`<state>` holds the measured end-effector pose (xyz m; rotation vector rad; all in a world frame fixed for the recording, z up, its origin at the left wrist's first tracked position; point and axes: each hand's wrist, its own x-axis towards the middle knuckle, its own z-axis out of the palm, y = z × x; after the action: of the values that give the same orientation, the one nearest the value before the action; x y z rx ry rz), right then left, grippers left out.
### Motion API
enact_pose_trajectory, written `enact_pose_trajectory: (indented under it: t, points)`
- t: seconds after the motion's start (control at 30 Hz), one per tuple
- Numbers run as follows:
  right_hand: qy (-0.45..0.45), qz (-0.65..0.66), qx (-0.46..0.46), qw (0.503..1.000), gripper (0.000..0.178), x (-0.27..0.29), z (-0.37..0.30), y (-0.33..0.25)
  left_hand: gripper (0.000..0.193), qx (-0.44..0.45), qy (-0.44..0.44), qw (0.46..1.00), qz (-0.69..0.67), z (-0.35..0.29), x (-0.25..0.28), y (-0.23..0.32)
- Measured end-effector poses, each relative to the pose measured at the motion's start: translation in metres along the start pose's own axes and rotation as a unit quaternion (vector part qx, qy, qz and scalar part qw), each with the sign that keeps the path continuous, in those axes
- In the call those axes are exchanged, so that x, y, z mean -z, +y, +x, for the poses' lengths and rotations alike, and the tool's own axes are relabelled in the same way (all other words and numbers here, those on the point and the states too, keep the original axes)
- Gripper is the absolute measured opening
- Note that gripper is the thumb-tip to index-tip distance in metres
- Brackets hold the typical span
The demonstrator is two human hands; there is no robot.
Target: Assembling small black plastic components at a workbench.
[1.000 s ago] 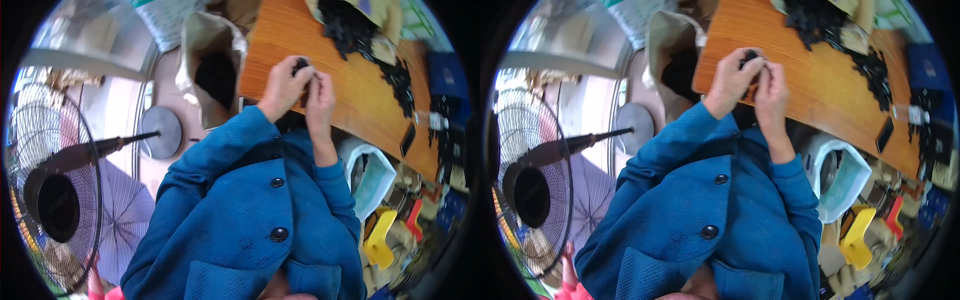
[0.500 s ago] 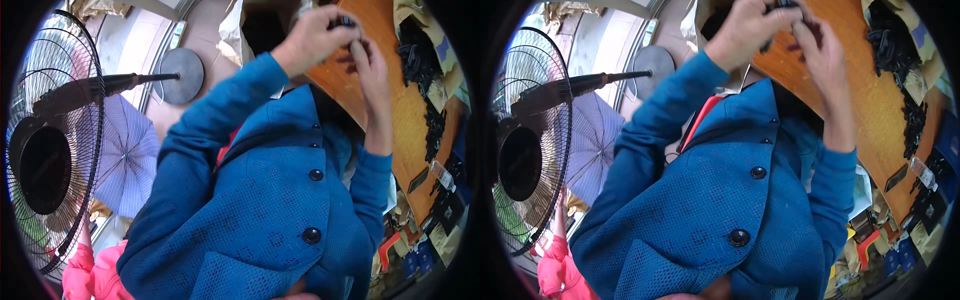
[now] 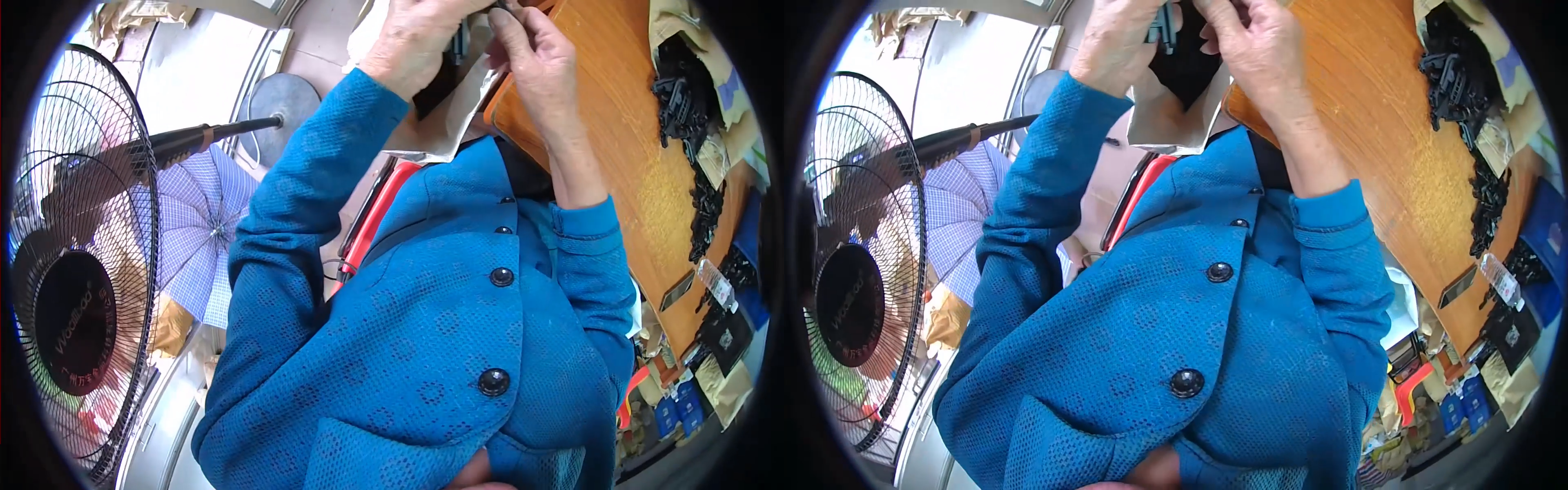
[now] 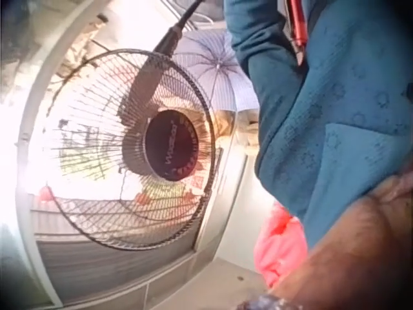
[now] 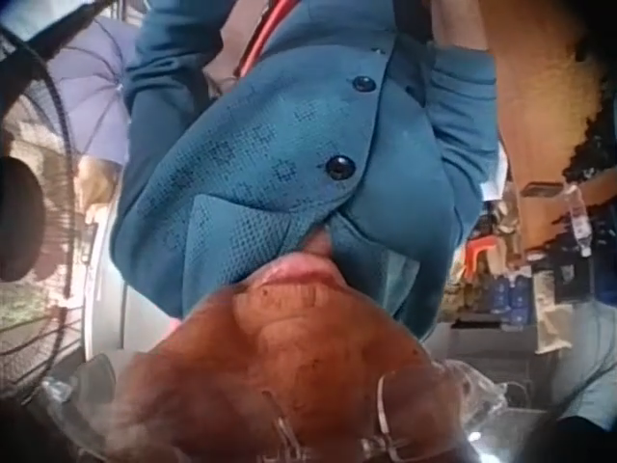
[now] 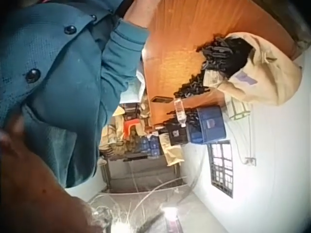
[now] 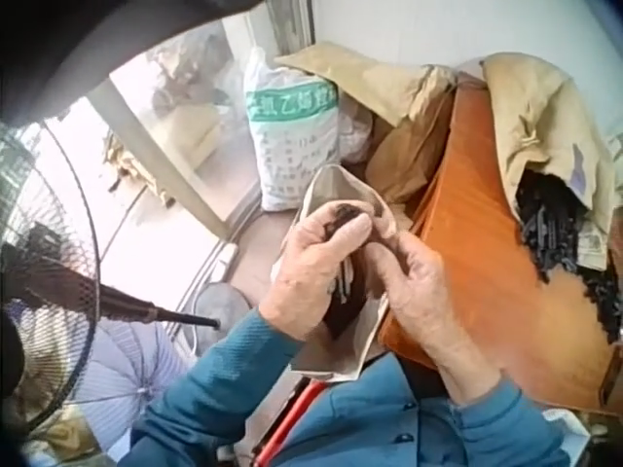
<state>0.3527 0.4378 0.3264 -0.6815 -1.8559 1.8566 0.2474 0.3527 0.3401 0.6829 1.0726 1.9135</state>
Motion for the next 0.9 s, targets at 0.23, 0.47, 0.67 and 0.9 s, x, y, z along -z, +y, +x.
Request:
enact_pose_trajectory:
  t: [0.23,0.47,0.67,0.9]
  points:
    - [-0.029,-0.109,-0.001,0.994,0.063,0.013,-0.018,0.008,0.042,-0.019,0.002,0.971,0.238,0.022,0.033,-0.014]
    - [0.240,-0.124,0.048,0.962,0.030,0.105,-0.082,0.038,0.029,-0.012,-0.057,0.889,0.454,0.038,-0.002,-0.054]
    - [0.468,-0.251,-0.025,0.847,0.021,0.274,-0.157,0.069,0.019,-0.135,-0.291,0.806,0.497,0.066,-0.127,-0.090]
    - [0.459,-0.564,-0.042,0.685,0.031,0.395,-0.183,0.051,0.030,-0.242,-0.407,0.603,0.642,0.100,-0.212,-0.156]
